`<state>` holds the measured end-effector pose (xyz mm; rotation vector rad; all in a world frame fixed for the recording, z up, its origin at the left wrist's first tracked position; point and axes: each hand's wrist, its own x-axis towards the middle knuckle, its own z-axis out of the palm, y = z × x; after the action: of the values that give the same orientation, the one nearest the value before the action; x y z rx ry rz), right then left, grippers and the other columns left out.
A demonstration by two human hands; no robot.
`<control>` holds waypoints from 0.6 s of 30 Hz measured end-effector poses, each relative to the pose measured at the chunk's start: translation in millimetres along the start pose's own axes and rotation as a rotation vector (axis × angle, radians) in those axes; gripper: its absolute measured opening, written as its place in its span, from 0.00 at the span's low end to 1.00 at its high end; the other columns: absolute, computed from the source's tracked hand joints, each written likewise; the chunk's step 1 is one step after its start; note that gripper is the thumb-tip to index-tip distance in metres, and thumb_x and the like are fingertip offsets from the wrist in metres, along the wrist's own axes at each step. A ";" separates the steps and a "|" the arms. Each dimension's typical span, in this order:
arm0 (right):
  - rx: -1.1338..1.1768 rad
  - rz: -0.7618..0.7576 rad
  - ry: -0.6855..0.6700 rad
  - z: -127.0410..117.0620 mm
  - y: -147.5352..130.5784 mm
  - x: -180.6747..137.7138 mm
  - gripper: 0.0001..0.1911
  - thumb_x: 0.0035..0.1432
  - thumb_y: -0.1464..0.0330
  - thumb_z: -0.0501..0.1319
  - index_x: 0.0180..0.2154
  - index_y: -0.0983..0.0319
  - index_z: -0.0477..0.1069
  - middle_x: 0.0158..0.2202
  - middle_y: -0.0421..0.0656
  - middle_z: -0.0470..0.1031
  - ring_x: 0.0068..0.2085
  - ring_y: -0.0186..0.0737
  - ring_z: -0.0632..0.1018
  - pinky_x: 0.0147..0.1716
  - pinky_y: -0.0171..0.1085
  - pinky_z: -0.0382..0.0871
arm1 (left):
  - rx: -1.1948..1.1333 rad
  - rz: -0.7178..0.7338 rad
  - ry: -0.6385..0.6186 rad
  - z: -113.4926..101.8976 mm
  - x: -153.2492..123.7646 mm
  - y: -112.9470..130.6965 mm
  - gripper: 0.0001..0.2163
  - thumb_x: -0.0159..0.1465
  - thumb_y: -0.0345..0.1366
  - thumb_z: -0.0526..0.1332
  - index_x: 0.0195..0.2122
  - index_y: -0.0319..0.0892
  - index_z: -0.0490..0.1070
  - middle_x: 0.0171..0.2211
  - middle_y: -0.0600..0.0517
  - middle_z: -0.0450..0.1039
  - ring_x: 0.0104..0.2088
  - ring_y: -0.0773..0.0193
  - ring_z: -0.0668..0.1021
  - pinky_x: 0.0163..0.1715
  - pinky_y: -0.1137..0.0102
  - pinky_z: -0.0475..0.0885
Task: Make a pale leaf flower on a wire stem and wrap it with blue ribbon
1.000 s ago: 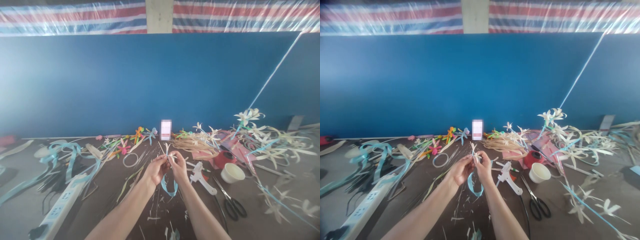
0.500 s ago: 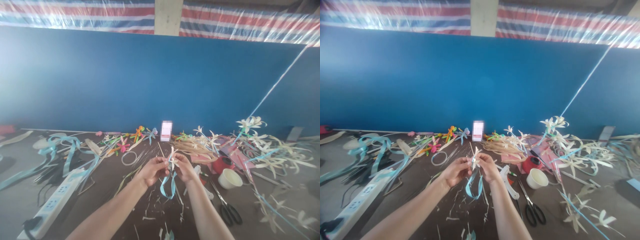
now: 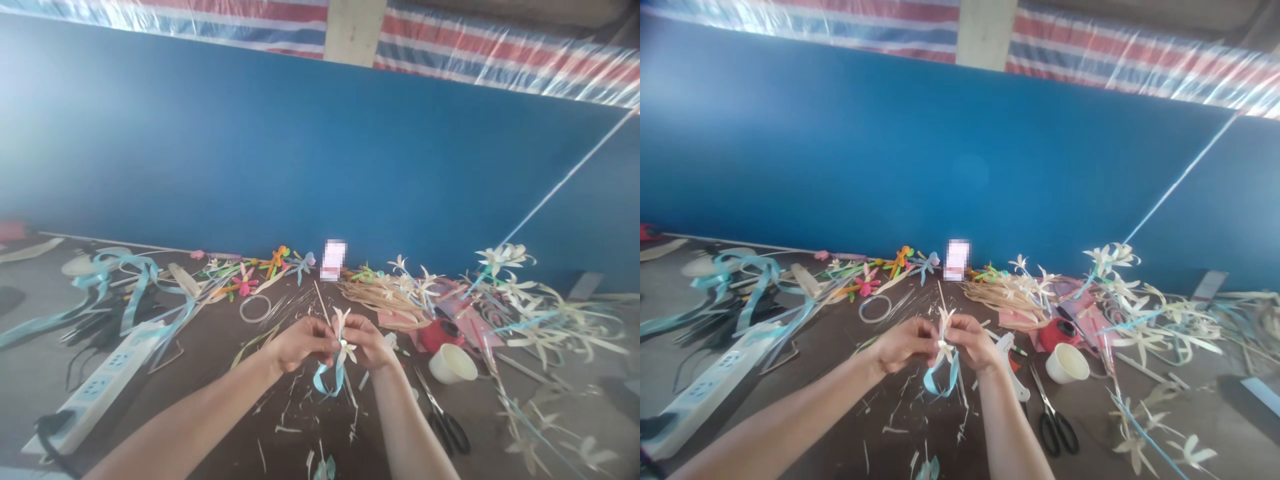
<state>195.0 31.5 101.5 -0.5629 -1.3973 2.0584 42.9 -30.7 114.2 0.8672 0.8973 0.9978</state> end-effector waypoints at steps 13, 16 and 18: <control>-0.029 -0.003 0.027 -12.2 10.7 0.9 0.08 0.40 0.66 0.67 0.22 0.64 0.71 0.19 0.38 0.68 0.21 0.31 0.66 0.22 0.31 0.59 | 0.120 0.044 0.124 4.5 0.8 -6.2 0.10 0.43 0.38 0.69 0.19 0.36 0.73 0.15 0.53 0.69 0.17 0.68 0.72 0.21 0.73 0.66; 0.022 -0.070 0.102 -8.2 18.4 6.5 0.07 0.47 0.63 0.63 0.27 0.61 0.72 0.22 0.37 0.70 0.22 0.31 0.68 0.24 0.31 0.60 | -0.029 0.127 0.247 5.9 8.0 -8.5 0.09 0.44 0.36 0.69 0.20 0.36 0.72 0.17 0.53 0.70 0.18 0.69 0.73 0.23 0.73 0.68; 0.090 -0.136 0.172 -3.2 24.7 9.6 0.07 0.49 0.64 0.62 0.31 0.59 0.72 0.25 0.38 0.72 0.25 0.33 0.70 0.26 0.32 0.62 | -0.124 0.183 0.311 6.8 13.1 -10.1 0.09 0.45 0.36 0.69 0.21 0.36 0.72 0.19 0.53 0.71 0.19 0.70 0.73 0.24 0.74 0.68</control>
<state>184.3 33.2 77.1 -0.5755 -1.2040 1.9067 55.8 -22.6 104.8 0.7081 1.0170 1.3591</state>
